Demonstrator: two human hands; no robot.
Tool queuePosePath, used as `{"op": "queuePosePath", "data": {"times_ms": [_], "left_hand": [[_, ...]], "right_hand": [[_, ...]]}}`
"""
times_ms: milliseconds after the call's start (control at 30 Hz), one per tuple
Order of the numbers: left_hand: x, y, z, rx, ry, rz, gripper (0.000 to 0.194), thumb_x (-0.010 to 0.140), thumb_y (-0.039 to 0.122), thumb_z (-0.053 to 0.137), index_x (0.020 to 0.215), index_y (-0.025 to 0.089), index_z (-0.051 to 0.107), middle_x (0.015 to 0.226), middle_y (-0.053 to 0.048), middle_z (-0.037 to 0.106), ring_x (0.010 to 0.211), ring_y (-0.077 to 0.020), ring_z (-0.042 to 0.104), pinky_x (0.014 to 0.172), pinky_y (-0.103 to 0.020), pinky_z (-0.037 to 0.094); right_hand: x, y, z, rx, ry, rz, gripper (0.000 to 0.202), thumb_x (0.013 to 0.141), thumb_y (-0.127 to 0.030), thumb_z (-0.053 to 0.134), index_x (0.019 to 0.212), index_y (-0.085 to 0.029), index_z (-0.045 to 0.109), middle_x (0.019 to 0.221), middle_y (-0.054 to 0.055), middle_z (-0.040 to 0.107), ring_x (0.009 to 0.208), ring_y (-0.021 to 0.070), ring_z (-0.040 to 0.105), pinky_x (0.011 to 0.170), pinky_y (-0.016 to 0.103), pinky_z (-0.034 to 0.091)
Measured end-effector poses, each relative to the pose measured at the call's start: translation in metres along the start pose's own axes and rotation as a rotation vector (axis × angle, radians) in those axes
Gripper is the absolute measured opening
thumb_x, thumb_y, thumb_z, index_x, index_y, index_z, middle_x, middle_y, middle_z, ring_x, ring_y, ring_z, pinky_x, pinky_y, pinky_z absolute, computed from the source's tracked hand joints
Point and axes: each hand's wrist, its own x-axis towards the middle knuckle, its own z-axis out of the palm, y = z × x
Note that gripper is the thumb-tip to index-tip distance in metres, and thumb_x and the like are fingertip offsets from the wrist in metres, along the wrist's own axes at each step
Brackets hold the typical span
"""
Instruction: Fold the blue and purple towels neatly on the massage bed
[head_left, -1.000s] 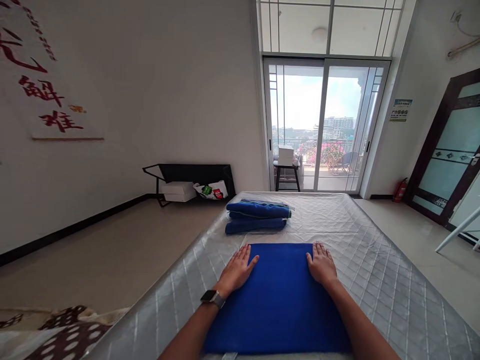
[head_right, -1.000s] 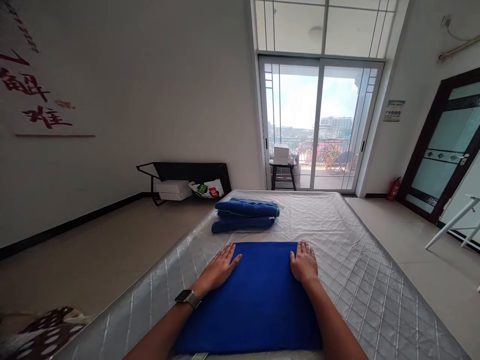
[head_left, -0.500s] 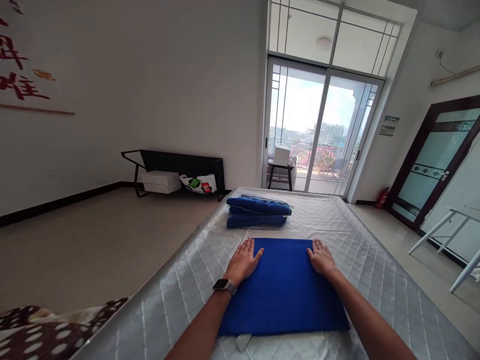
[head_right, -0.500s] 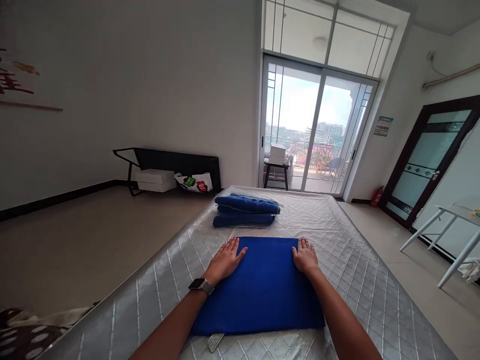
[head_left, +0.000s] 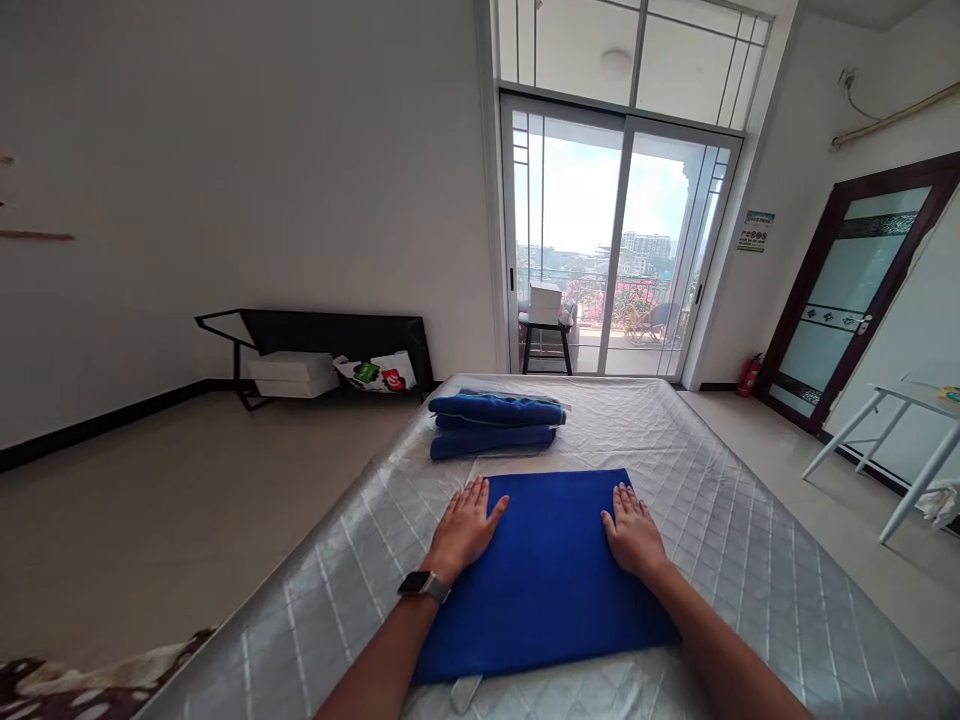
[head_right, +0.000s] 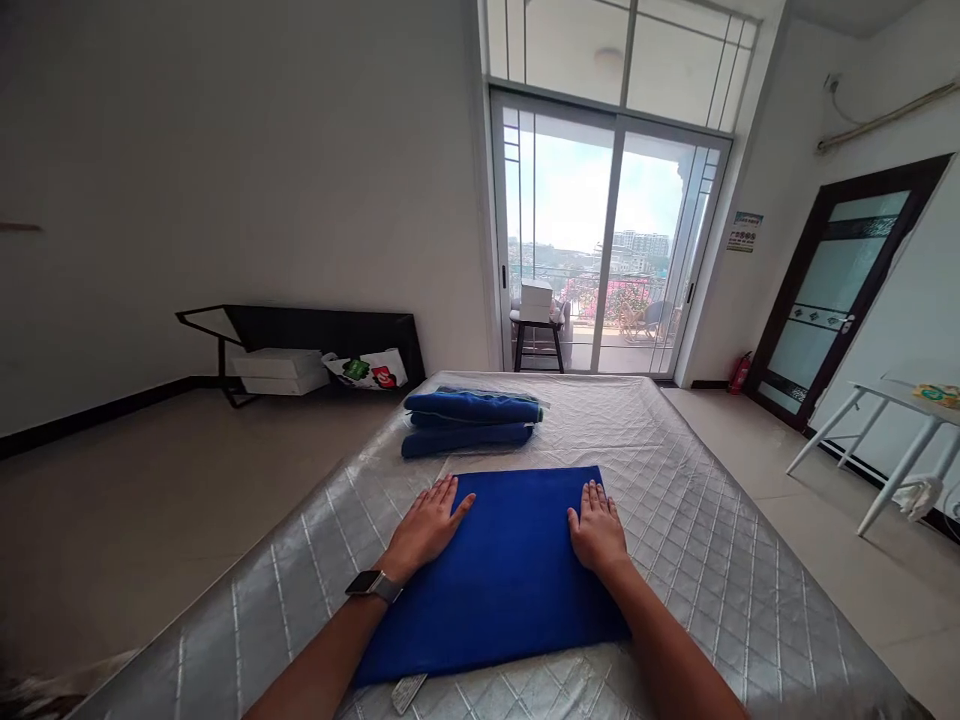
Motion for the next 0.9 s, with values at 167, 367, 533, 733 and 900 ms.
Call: {"op": "queuePosePath", "data": {"times_ms": [167,367,533,733,900], "left_hand": [[-0.015,0.034,-0.021,0.040,0.251,0.199,0.075,0.099,0.060,0.018,0.143,0.008,0.049,0.149,-0.017,0.048,0.142,-0.0299,0.039,0.118,-0.048,0.031],[-0.033,0.140,-0.011,-0.026,0.147,0.429,0.065,0.101,0.052,0.019,0.140,0.012,0.052,0.147,-0.014,0.052,0.140,-0.0257,0.043,0.118,-0.044,0.033],[-0.033,0.180,0.006,-0.101,0.001,0.410,0.068,0.102,0.052,0.015,0.144,0.009,0.047,0.152,-0.016,0.044,0.144,-0.0248,0.037,0.119,-0.043,0.031],[-0.034,0.115,0.013,-0.088,-0.058,0.300,0.069,0.100,0.056,0.016,0.149,0.013,0.040,0.156,-0.013,0.038,0.147,-0.0253,0.031,0.120,-0.046,0.027],[-0.045,0.013,0.018,-0.030,-0.033,0.105,0.074,0.098,0.061,0.018,0.150,0.013,0.037,0.157,-0.014,0.036,0.147,-0.0270,0.030,0.120,-0.047,0.026]], "right_hand": [[0.001,-0.001,0.003,0.033,0.019,-0.008,0.068,0.100,-0.043,0.018,0.156,-0.005,0.019,0.162,0.012,0.018,0.151,0.0195,0.013,0.121,0.036,0.009],[0.005,0.004,0.013,0.042,0.064,-0.031,0.067,0.100,-0.042,0.021,0.155,-0.004,0.021,0.161,0.014,0.021,0.151,0.0216,0.015,0.121,0.038,0.011],[0.006,0.007,0.016,0.021,0.074,-0.067,0.065,0.099,-0.039,0.023,0.155,-0.005,0.024,0.161,0.014,0.022,0.151,0.0220,0.017,0.120,0.038,0.014],[0.003,0.001,0.006,0.041,0.040,-0.030,0.066,0.100,-0.040,0.021,0.155,-0.003,0.022,0.162,0.014,0.020,0.151,0.0214,0.014,0.121,0.038,0.012],[0.002,0.000,0.002,0.018,0.018,-0.015,0.066,0.100,-0.041,0.019,0.155,-0.004,0.021,0.162,0.013,0.021,0.151,0.0193,0.013,0.121,0.036,0.012]]}}
